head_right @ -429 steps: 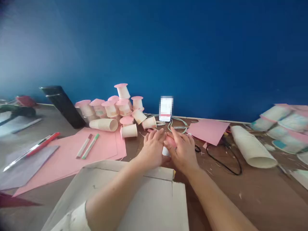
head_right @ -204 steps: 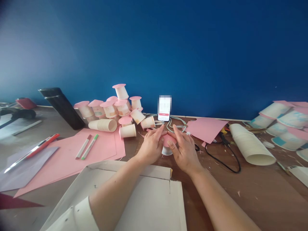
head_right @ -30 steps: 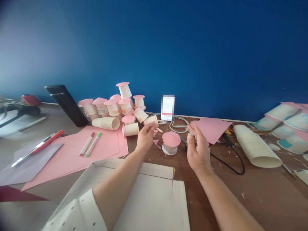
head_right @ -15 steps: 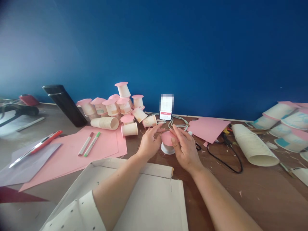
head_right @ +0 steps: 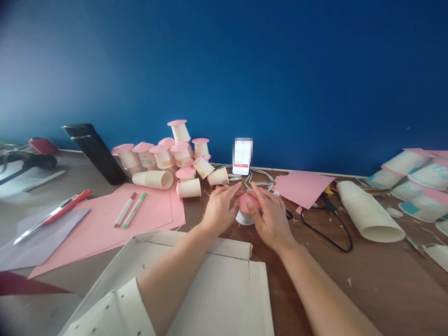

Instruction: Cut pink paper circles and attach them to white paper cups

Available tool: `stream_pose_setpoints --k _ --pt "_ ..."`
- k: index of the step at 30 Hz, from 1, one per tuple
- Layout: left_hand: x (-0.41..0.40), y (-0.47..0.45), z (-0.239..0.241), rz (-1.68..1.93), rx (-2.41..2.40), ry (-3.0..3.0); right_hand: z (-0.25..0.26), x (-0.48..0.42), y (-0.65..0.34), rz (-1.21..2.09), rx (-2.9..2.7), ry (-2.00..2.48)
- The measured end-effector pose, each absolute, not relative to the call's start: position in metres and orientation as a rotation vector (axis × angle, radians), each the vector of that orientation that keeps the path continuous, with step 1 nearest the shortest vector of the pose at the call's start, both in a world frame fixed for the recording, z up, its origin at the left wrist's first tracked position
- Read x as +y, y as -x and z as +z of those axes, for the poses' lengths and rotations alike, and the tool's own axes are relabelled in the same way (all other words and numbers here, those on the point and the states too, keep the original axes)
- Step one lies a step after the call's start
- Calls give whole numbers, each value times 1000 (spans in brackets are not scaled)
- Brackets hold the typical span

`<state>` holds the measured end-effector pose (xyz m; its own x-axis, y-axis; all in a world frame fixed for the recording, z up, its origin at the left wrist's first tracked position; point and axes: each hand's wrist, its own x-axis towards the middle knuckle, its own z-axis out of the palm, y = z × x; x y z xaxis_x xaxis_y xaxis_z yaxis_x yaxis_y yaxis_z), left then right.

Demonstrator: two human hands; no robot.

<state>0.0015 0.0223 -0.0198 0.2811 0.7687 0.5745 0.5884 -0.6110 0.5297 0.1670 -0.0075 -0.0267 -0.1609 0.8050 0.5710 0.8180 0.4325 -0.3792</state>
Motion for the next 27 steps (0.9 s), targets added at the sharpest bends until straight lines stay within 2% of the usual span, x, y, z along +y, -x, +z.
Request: stream_pose_setpoints --k 10,15,20,27 --pt "21 0 -15 1241 1252 -2299 -28 -10 -165 36 -1884 1291" --pt "26 4 -15 1330 1288 -2025 -27 -13 -168 147 -1663 1250" --pt "30 4 -21 1193 1259 -1691 -30 -11 -174 237 -1556 1353" --pt "27 2 -20 1031 1168 -1595 -33 -12 -170 276 -1616 1401"
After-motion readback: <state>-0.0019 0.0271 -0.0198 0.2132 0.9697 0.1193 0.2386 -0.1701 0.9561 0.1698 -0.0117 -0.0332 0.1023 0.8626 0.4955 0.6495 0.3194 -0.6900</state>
